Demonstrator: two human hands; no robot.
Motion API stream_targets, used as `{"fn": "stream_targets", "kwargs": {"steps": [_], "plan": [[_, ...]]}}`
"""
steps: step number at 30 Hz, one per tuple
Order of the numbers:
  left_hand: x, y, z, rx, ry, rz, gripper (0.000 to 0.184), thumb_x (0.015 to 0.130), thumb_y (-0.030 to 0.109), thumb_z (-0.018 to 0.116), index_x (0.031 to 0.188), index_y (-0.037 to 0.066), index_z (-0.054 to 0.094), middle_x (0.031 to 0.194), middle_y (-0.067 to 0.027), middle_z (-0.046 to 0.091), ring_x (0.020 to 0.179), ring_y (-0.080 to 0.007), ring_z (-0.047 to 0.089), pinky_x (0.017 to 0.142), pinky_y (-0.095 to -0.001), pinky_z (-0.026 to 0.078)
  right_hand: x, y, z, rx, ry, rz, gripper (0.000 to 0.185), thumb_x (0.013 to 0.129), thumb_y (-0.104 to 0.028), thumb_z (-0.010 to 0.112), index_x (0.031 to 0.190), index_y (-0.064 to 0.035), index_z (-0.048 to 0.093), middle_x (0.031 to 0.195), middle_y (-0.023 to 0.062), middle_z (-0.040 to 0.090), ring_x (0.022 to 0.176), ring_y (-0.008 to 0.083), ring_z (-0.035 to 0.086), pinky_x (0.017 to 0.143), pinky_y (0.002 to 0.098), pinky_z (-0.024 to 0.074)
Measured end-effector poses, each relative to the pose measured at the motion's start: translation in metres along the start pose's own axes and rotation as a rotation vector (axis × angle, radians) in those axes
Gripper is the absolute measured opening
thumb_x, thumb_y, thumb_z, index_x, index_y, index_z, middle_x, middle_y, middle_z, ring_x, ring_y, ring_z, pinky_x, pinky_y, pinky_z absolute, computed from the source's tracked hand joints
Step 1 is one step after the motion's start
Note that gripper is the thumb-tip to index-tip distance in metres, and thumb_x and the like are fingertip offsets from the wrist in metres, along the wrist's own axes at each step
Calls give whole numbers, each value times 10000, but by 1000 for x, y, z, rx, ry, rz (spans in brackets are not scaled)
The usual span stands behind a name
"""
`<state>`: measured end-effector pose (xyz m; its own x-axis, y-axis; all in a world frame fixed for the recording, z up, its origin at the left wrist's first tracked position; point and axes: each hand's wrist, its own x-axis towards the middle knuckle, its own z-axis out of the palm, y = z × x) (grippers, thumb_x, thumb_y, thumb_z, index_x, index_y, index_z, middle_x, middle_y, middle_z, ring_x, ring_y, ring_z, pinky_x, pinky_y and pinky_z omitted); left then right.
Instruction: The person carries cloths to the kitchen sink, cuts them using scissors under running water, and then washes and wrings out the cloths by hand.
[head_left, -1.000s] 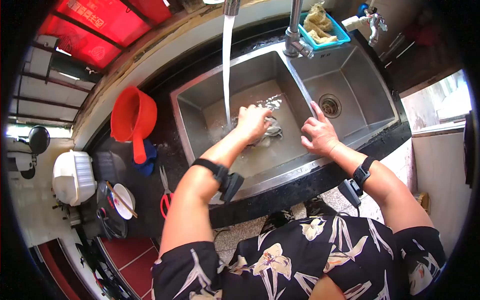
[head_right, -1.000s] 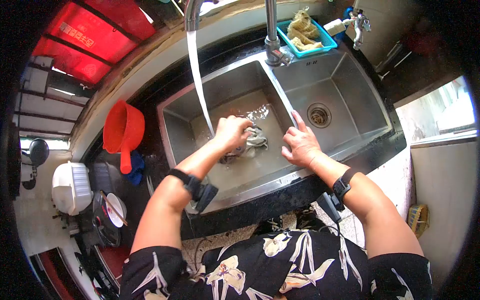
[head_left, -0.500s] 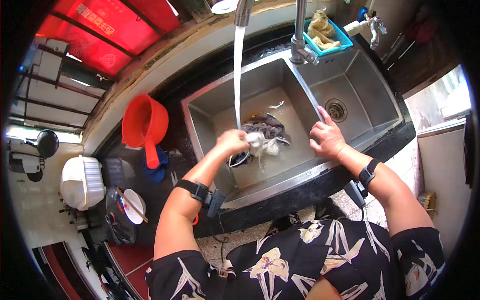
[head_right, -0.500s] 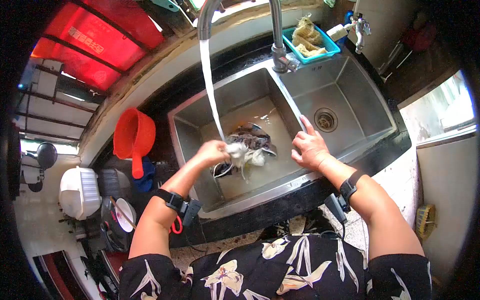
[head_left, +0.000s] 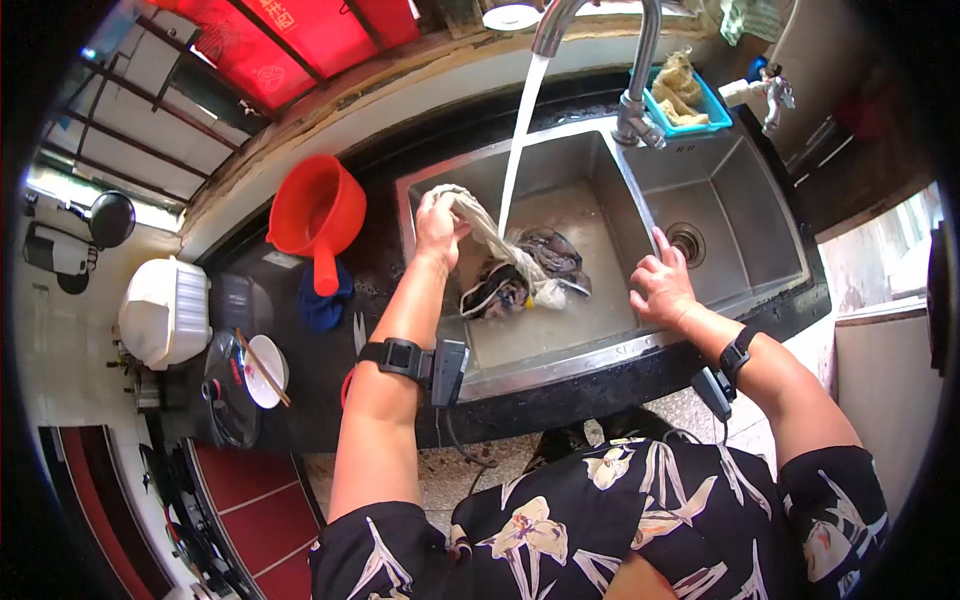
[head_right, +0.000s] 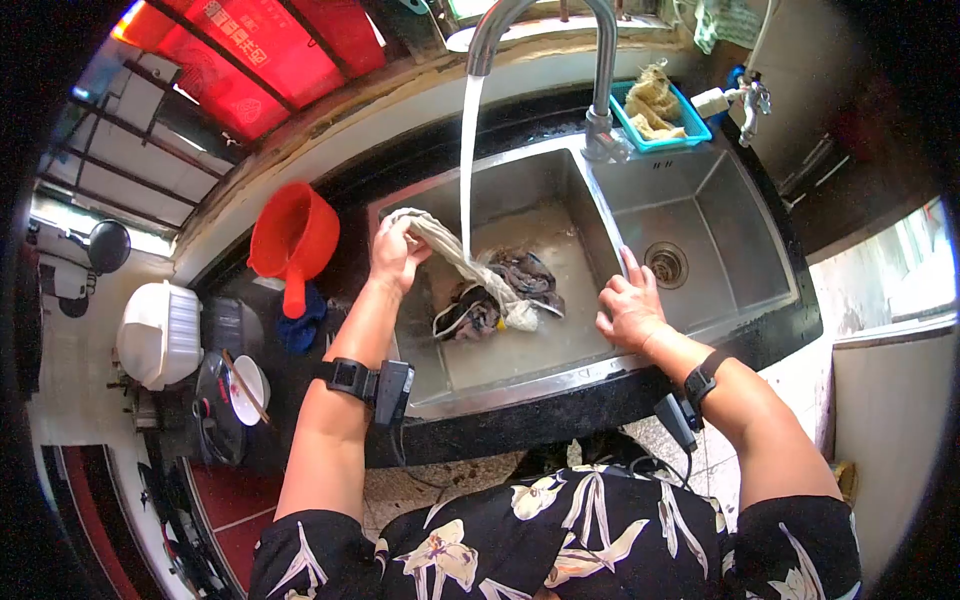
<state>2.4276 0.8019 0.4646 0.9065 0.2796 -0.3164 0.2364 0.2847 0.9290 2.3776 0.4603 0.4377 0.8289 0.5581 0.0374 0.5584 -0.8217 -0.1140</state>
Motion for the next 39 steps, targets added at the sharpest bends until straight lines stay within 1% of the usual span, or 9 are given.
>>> {"fn": "stream_targets", "kwargs": {"steps": [6, 8, 15, 18, 24, 28, 32, 35, 39], "plan": [[-24, 15, 12, -288, -104, 132, 150, 860, 128, 368, 969, 110, 469, 890, -62, 571, 829, -199, 563, 742, -362, 459, 76, -45, -30, 221, -52, -103, 455, 653, -147, 586, 1085, -74, 464, 1081, 128, 474, 1190, 312, 295, 967, 442, 240], [-39, 36, 24, -359, -143, 182, 163, 872, 108, 352, 984, 101, 469, 936, -65, 562, 868, -190, 555, 781, -341, 450, 116, -57, -13, 779, -59, -26, 457, 671, -150, 533, 1102, -26, 449, 1139, 190, 435, 1164, 293, 342, 974, 390, 264], [-99, 104, 46, -307, -253, 260, 149, 874, 115, 382, 977, 91, 487, 957, -38, 549, 904, -152, 530, 808, -297, 425, 158, -93, -7, 1128, 68, -344, 421, 646, -128, 540, 1050, -23, 481, 1038, 151, 517, 960, 265, 488, 839, 320, 378], [-111, 127, 42, -355, -232, 319, 136, 872, 101, 383, 962, 89, 484, 932, -24, 548, 882, -139, 530, 792, -286, 426, 158, -84, 4, 1420, -402, -137, 326, 692, -186, 563, 984, -50, 514, 815, -29, 539, 791, 111, 510, 695, 258, 420], [-109, 101, 11, -172, -142, 251, 153, 820, 43, 411, 930, 55, 517, 877, -21, 556, 804, -105, 522, 730, -246, 421, 145, -44, -16, 2098, -366, 229, 267, 802, -210, 508, 1030, -72, 489, 978, 31, 519, 898, 150, 535, 762, 338, 479], [-57, -7, -32, 242, 24, 32, 156, 715, 7, 495, 862, 19, 542, 742, -14, 556, 685, -98, 527, 636, -226, 438, 155, -28, 21, 1451, -280, 295, 183, 808, -161, 507, 963, -68, 537, 857, -1, 556, 793, 88, 524, 684, 237, 444], [-49, -44, -13, 653, 162, 110, 512, 654, 29, 575, 1134, 25, 396, 978, -106, 523, 866, -162, 532, 700, -266, 457, 152, -54, 9, 1497, -298, 188, 160, 775, -108, 494, 903, -40, 562, 815, 22, 578, 773, 96, 515, 711, 237, 413], [-51, -37, 21, 377, -89, 64, 735, 611, 7, 624, 1255, 79, 277, 1022, -125, 512, 893, -170, 524, 741, -288, 454, 161, -68, 16, 1513, -339, 169, 176, 779, -142, 514, 927, -53, 551, 818, 2, 562, 760, 85, 502, 680, 234, 413], [-41, -61, 38, 577, -152, 108, 554, 650, 92, 651, 1164, 91, 444, 967, -72, 577, 868, -153, 549, 746, -305, 443, 166, -83, 23, 1355, -403, 191, 296, 729, -162, 552, 979, -5, 524, 840, 54, 568, 794, 106, 522, 714, 252, 431]]}}
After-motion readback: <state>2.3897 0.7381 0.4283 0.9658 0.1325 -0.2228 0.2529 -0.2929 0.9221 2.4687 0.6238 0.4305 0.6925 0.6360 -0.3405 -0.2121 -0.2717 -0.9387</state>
